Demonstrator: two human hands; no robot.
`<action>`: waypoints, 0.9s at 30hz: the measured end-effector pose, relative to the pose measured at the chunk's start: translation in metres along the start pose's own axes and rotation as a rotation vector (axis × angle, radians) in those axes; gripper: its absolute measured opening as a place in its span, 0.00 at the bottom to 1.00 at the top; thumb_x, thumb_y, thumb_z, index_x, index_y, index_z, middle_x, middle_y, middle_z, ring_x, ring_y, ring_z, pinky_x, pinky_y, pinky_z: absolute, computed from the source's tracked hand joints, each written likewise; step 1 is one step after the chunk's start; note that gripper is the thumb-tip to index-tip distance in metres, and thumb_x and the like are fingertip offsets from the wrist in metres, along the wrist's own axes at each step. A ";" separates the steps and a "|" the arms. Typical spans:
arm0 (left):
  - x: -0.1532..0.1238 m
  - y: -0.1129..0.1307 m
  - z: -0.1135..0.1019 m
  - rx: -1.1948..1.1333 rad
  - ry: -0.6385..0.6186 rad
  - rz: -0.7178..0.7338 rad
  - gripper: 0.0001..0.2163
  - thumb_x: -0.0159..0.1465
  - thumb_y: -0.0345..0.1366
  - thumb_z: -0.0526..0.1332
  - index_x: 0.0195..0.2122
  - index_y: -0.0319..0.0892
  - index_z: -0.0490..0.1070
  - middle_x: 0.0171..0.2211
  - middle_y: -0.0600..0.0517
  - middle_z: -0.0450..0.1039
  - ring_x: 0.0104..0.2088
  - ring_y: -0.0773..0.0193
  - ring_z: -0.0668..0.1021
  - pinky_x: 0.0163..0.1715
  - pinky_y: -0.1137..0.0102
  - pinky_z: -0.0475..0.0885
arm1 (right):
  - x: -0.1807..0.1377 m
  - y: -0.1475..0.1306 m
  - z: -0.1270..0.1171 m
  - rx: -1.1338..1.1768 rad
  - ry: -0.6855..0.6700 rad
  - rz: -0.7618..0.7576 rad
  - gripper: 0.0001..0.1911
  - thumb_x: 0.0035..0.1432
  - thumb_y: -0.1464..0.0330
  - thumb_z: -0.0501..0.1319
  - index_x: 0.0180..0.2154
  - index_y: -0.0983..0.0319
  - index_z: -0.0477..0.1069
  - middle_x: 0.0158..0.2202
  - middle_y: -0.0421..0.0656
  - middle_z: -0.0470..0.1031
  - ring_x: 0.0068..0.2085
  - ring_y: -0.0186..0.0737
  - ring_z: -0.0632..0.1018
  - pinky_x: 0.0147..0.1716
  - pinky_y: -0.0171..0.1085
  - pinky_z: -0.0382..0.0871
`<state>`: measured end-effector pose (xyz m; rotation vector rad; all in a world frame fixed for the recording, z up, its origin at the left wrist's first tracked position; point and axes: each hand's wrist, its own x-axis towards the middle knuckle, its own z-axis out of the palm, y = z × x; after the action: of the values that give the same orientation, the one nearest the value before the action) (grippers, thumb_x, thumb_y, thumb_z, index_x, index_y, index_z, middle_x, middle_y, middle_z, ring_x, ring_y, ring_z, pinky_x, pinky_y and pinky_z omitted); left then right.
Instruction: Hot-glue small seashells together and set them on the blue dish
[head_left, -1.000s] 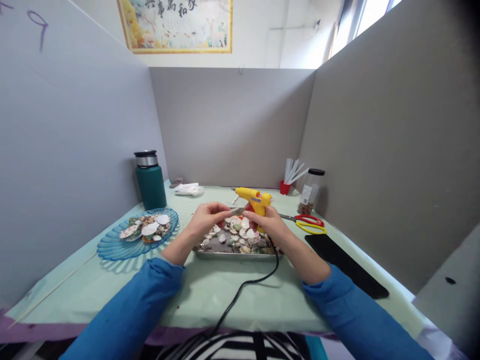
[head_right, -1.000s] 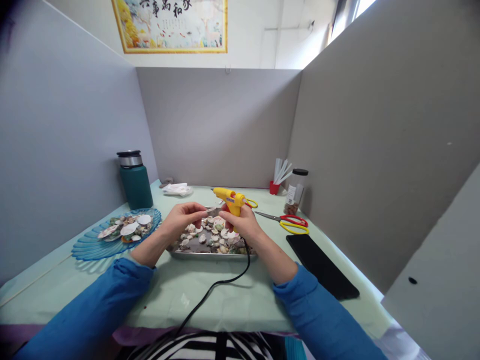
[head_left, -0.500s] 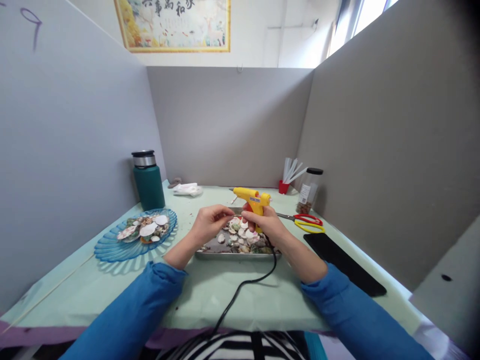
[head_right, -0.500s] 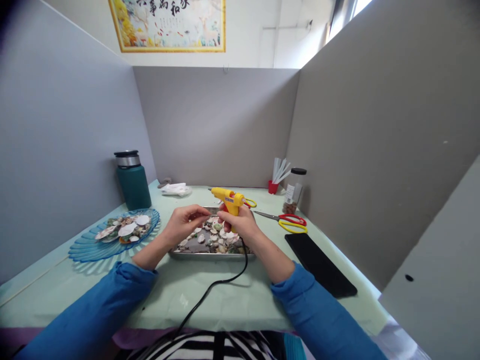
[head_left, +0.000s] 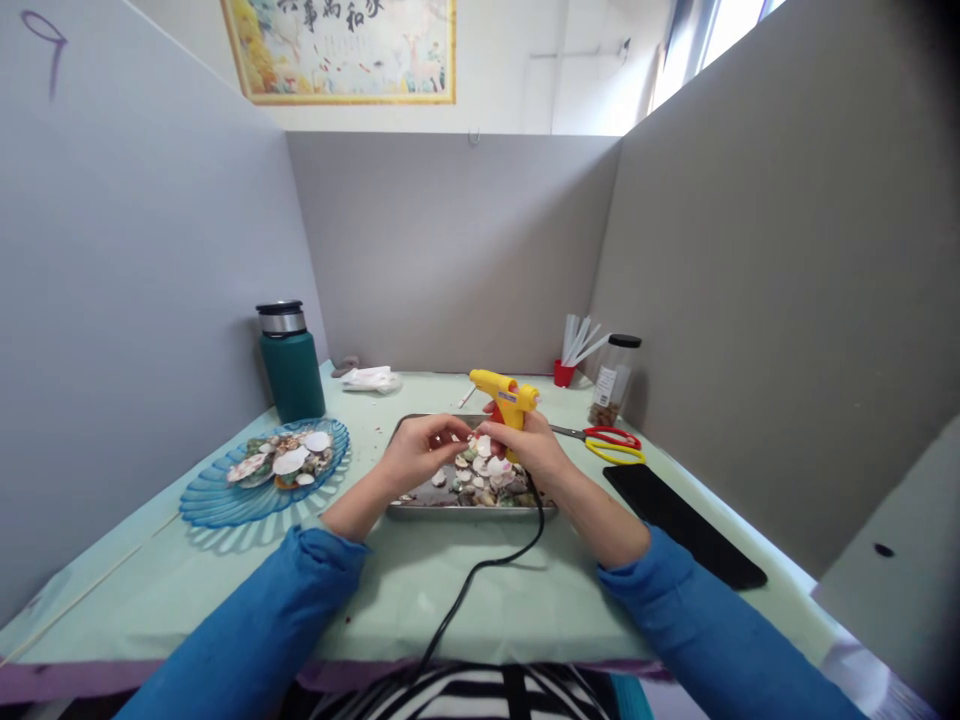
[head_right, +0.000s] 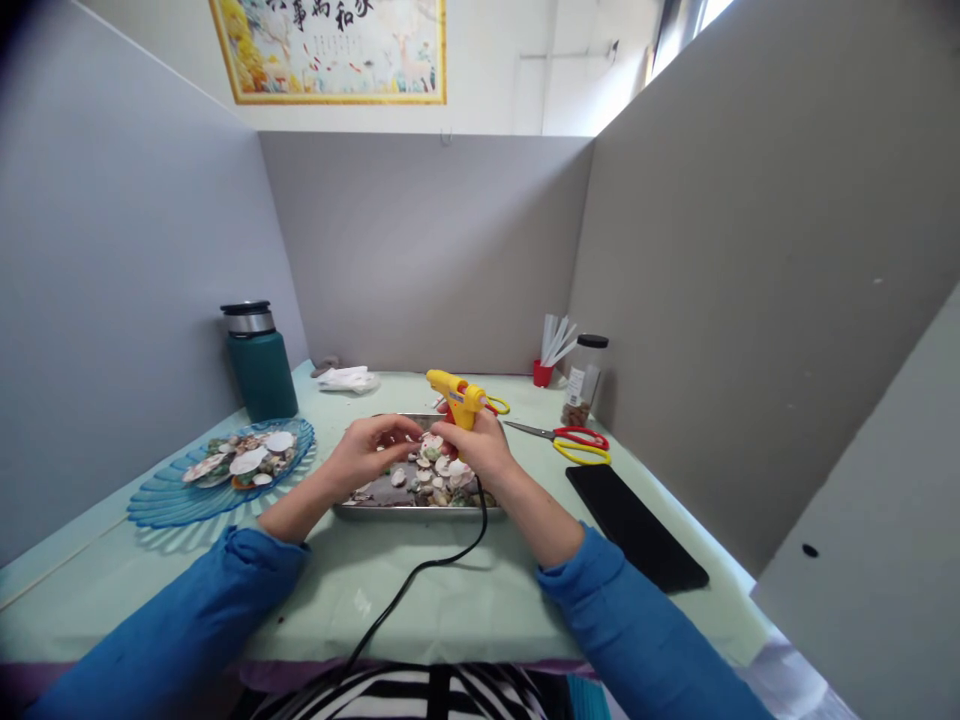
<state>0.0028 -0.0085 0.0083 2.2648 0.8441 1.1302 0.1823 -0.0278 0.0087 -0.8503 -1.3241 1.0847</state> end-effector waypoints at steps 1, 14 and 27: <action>0.001 -0.001 0.000 -0.091 -0.028 -0.051 0.10 0.56 0.39 0.61 0.36 0.39 0.72 0.28 0.51 0.73 0.24 0.68 0.73 0.26 0.73 0.68 | 0.001 0.001 -0.001 -0.020 0.003 -0.023 0.16 0.44 0.67 0.65 0.37 0.62 0.65 0.20 0.33 0.66 0.18 0.29 0.68 0.17 0.29 0.61; 0.005 -0.003 0.004 -0.468 -0.112 -0.245 0.13 0.52 0.39 0.66 0.33 0.38 0.67 0.22 0.56 0.69 0.15 0.74 0.68 0.14 0.77 0.62 | 0.003 0.011 0.001 -0.182 -0.105 -0.109 0.16 0.46 0.64 0.66 0.36 0.62 0.66 0.20 0.34 0.65 0.17 0.28 0.67 0.15 0.30 0.60; 0.003 0.005 0.005 -0.652 0.105 -0.249 0.11 0.51 0.37 0.66 0.30 0.38 0.67 0.22 0.56 0.69 0.18 0.71 0.71 0.19 0.73 0.69 | 0.003 0.013 0.003 -0.118 -0.123 -0.148 0.15 0.47 0.64 0.66 0.37 0.60 0.65 0.23 0.35 0.66 0.18 0.29 0.67 0.15 0.31 0.60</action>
<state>0.0100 -0.0110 0.0100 1.5377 0.6478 1.1957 0.1774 -0.0217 -0.0021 -0.7676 -1.5418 0.9625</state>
